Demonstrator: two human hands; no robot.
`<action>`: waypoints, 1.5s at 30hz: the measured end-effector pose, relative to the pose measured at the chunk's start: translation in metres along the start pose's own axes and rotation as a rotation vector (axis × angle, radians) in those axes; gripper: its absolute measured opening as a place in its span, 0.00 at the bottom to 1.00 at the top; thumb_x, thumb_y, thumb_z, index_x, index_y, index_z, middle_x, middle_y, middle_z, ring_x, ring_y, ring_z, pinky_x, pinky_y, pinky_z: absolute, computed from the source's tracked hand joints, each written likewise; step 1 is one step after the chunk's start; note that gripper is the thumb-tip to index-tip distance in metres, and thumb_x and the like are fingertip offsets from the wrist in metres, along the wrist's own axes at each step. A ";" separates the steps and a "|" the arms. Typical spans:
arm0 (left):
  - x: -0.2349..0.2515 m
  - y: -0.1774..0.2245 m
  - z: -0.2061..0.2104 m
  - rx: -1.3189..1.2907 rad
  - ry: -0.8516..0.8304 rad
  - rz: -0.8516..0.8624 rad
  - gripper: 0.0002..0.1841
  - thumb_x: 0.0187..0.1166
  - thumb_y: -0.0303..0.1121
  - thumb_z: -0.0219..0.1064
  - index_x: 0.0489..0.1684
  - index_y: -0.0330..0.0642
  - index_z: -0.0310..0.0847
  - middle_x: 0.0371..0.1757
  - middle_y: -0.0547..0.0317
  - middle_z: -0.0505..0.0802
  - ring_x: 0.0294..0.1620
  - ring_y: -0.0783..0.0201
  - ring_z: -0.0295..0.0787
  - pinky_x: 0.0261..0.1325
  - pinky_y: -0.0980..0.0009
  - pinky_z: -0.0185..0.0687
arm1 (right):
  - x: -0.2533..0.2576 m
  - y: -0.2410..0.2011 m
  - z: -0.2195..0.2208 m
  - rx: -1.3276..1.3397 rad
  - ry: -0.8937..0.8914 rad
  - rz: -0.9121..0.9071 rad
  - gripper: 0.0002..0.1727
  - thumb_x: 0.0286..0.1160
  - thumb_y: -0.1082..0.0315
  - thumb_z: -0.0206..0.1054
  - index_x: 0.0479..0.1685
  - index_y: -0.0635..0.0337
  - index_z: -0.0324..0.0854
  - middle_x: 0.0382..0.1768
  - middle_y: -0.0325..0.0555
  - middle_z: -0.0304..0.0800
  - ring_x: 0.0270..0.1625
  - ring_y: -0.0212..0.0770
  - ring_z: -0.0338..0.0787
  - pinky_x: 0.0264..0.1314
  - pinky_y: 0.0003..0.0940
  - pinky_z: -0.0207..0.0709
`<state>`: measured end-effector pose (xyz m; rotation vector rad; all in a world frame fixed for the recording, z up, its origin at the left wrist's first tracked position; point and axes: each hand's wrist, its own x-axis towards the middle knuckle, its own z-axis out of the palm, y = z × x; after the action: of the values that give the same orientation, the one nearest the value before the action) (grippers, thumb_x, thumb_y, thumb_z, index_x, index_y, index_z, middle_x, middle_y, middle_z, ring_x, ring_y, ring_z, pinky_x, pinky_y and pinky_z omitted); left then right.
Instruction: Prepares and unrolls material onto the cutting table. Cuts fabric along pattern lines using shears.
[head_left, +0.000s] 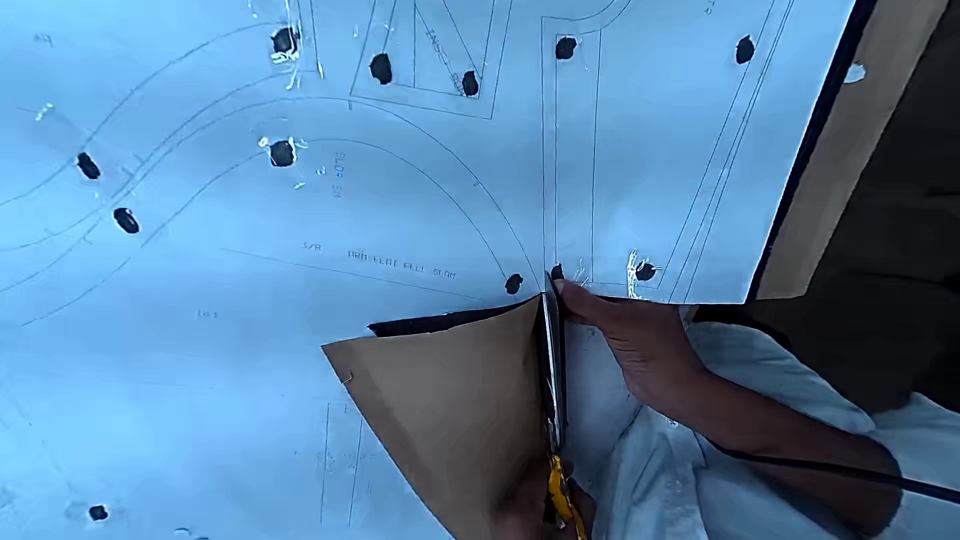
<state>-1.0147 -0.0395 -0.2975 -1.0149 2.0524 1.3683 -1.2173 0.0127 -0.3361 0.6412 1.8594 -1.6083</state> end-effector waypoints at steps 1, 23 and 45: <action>0.000 -0.001 0.000 -0.009 -0.005 -0.004 0.08 0.62 0.27 0.74 0.35 0.33 0.93 0.22 0.57 0.93 0.19 0.73 0.87 0.26 0.75 0.83 | -0.001 0.000 -0.001 -0.011 -0.016 -0.002 0.18 0.65 0.76 0.79 0.54 0.57 0.86 0.46 0.37 0.94 0.47 0.32 0.95 0.52 0.30 0.91; 0.009 0.003 0.000 -0.090 -0.033 -0.029 0.10 0.64 0.25 0.73 0.40 0.31 0.94 0.24 0.54 0.94 0.21 0.70 0.87 0.28 0.71 0.84 | 0.004 0.000 -0.002 0.009 -0.006 0.035 0.17 0.60 0.78 0.81 0.50 0.57 0.89 0.43 0.39 0.97 0.46 0.34 0.96 0.52 0.29 0.91; 0.016 0.015 -0.004 -0.052 -0.022 -0.063 0.12 0.64 0.27 0.73 0.43 0.33 0.94 0.27 0.55 0.95 0.21 0.69 0.87 0.29 0.69 0.84 | 0.007 -0.001 -0.002 0.065 -0.028 0.068 0.18 0.61 0.80 0.80 0.51 0.59 0.88 0.42 0.42 0.96 0.44 0.36 0.95 0.49 0.31 0.91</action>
<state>-1.0367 -0.0448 -0.2986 -1.0721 1.9622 1.4007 -1.2232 0.0146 -0.3404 0.6985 1.7527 -1.6314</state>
